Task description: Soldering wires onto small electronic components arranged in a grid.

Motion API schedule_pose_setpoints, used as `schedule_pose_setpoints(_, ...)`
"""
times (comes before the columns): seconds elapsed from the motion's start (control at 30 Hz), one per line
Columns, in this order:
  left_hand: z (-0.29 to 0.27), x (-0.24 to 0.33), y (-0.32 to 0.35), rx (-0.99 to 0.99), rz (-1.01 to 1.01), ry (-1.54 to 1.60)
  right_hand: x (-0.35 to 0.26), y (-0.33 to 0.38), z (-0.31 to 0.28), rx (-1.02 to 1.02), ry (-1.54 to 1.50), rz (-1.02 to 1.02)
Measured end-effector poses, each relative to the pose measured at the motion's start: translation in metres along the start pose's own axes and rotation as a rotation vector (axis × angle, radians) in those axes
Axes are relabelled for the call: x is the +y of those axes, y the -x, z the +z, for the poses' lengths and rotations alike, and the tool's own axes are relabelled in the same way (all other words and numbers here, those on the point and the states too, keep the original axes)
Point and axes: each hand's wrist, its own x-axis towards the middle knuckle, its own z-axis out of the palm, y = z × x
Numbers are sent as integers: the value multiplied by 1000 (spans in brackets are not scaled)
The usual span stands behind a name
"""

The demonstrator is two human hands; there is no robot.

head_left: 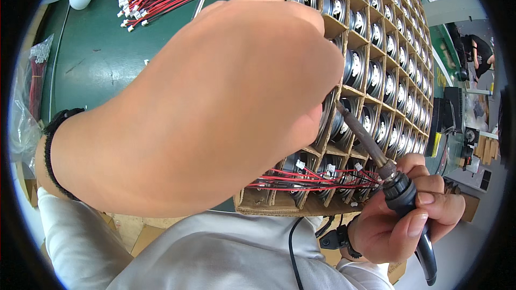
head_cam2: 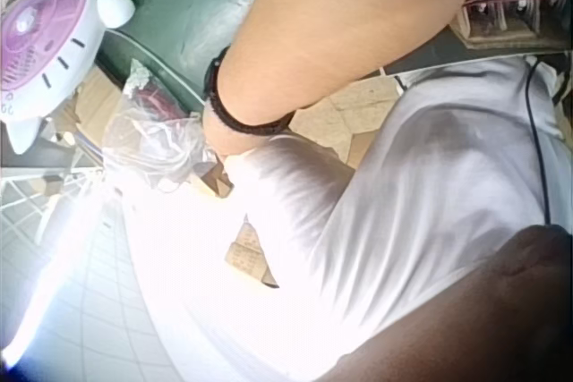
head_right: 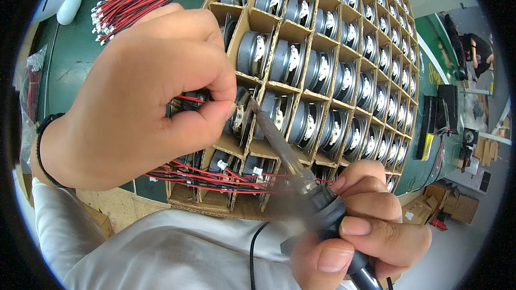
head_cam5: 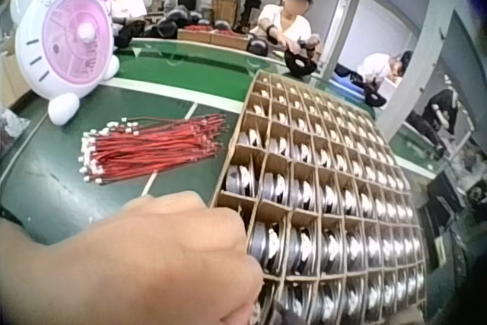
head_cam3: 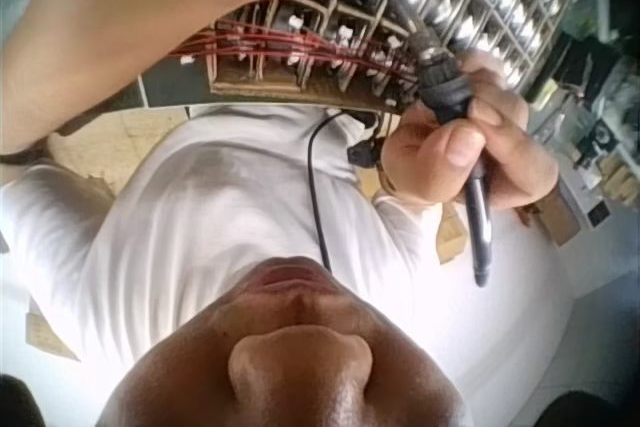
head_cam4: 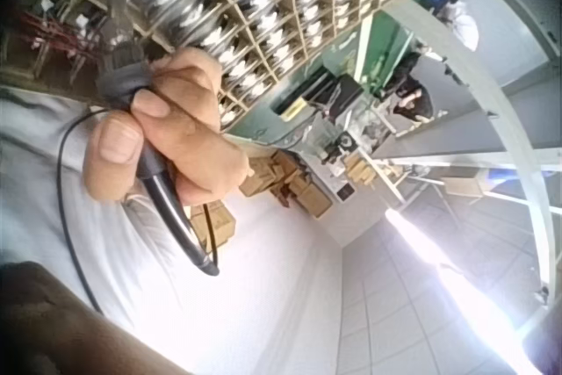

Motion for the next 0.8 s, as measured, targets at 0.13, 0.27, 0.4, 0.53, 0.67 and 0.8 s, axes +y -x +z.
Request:
schedule_pose_setpoints(0.13,-6,15,-4,-64,-52,-54,-2,0,-1,41,-21,35)
schedule_pose_setpoints(0.27,-9,20,-6,-80,-105,-6,-2,-2,-2,50,-30,47)
schedule_pose_setpoints(0.4,-9,10,-6,-60,-157,164,0,-3,-3,66,-57,58)
schedule_pose_setpoints(0.53,-9,3,0,-93,-4,-65,3,-3,-15,79,-96,75)
schedule_pose_setpoints(0.67,-11,-4,1,-61,37,48,15,-9,-42,209,-17,92)
schedule_pose_setpoints(0.8,-35,-24,-4,116,24,115,26,-13,-53,222,-61,92)
